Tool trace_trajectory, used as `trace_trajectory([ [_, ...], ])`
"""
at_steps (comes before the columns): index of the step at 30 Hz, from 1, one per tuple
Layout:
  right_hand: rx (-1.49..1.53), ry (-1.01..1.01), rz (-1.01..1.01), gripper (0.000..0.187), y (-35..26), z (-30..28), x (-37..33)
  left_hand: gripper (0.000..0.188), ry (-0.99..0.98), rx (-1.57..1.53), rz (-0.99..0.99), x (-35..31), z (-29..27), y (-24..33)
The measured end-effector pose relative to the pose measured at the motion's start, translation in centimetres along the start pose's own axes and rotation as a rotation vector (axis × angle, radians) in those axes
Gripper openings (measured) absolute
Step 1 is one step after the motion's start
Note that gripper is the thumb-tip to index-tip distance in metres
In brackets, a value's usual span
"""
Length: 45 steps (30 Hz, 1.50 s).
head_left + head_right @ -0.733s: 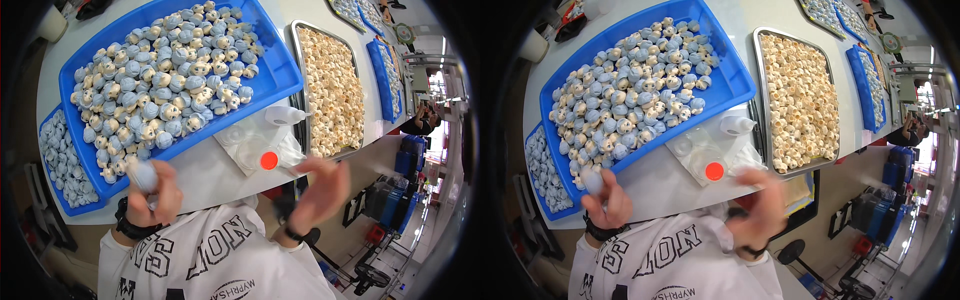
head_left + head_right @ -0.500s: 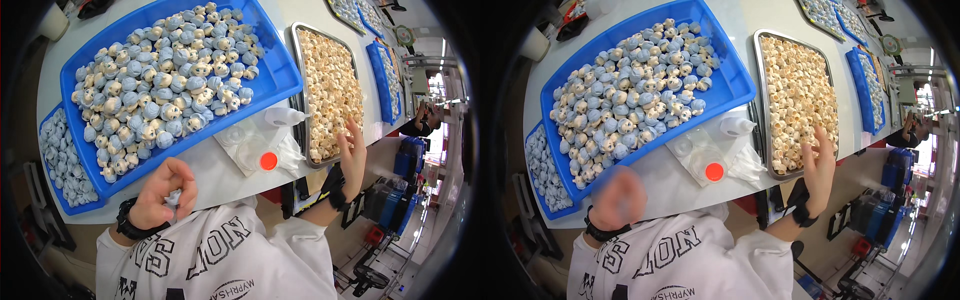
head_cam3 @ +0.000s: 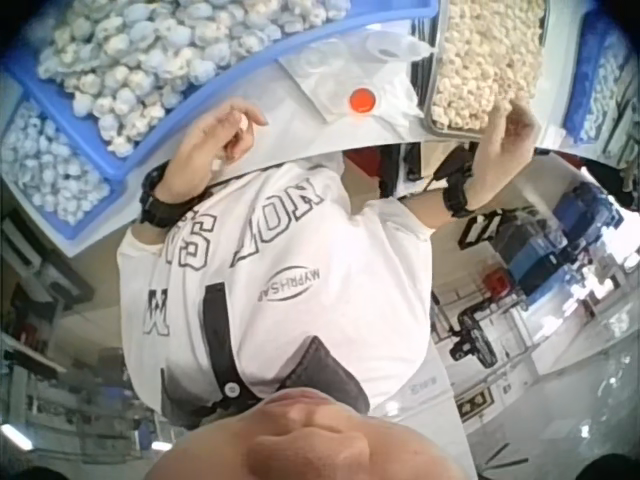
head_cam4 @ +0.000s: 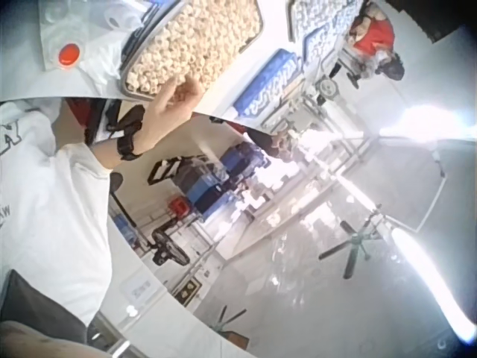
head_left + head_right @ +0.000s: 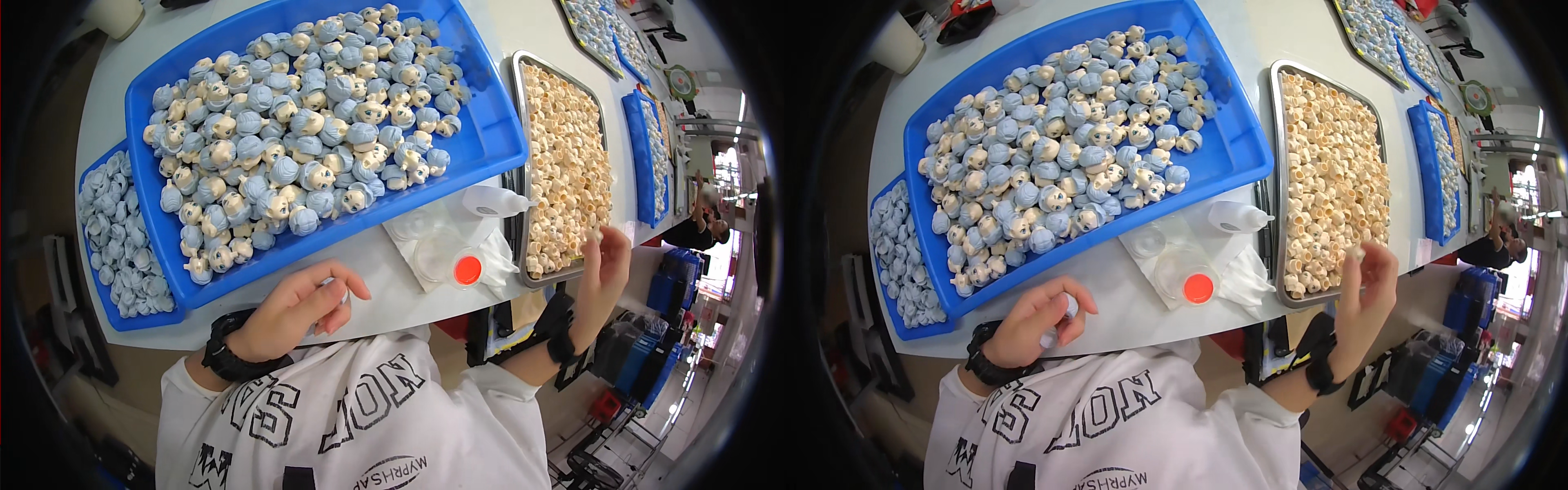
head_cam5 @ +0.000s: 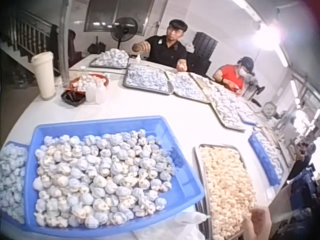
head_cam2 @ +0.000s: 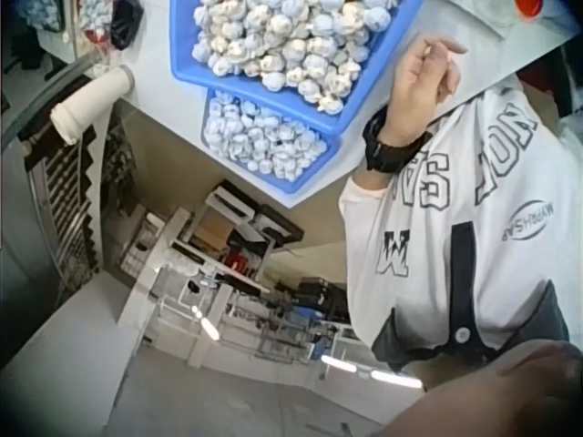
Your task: The person repeatedly picks up small doll heads and bodies from trays on a table. They apply a red substance from a small container to the body parts and then attach the heads to the bodies. The assembled dolls are placed into a blue tray. The process is repetitive and involves handling small components one by one.
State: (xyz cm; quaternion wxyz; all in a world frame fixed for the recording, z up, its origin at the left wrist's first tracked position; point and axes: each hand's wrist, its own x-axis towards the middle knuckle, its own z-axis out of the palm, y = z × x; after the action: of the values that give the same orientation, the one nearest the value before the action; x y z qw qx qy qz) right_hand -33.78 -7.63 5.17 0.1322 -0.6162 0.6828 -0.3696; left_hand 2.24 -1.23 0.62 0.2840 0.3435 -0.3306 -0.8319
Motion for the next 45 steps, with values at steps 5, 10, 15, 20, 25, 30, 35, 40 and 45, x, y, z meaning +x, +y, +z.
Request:
trace_trajectory([
  [5,0.492,-0.054,-0.072,0.019,-6.1,2.7,-5.0,0.043,0.124,-0.481,0.001,0.5,0.6,-1.2],
  [10,0.572,-0.392,-0.242,0.029,-5.9,2.8,-6.5,0.039,0.135,-0.474,-0.06,0.3,1.1,0.7],
  [15,0.716,-0.437,0.081,0.032,-7.8,2.9,-7.4,0.038,0.026,-0.326,-0.081,0.1,0.3,0.1],
  [20,0.494,-0.421,-0.266,0.034,-6.6,2.9,-6.1,0.028,0.057,-0.196,-0.003,-0.1,0.3,-0.2],
  [25,0.416,-0.352,-0.159,0.032,-7.5,3.7,-6.2,0.021,0.015,-0.245,0.126,-0.2,0.2,-0.8],
  [30,0.265,-0.274,-0.134,0.029,-8.2,4.8,-6.3,0.025,-0.007,-0.192,0.176,-0.3,-0.3,-1.1],
  [35,0.07,-0.298,-0.281,0.029,-8.5,5.3,-5.8,0.039,0.143,-0.257,0.122,0.0,1.0,-0.4],
  [40,-0.004,-0.32,-0.385,0.03,-8.4,5.6,-5.4,0.045,0.132,-0.216,0.082,-0.2,0.8,-0.1],
  [45,-0.049,-0.294,-0.4,0.029,-8.4,5.9,-5.3,0.039,0.16,-0.092,0.137,-0.2,0.5,-0.4],
])
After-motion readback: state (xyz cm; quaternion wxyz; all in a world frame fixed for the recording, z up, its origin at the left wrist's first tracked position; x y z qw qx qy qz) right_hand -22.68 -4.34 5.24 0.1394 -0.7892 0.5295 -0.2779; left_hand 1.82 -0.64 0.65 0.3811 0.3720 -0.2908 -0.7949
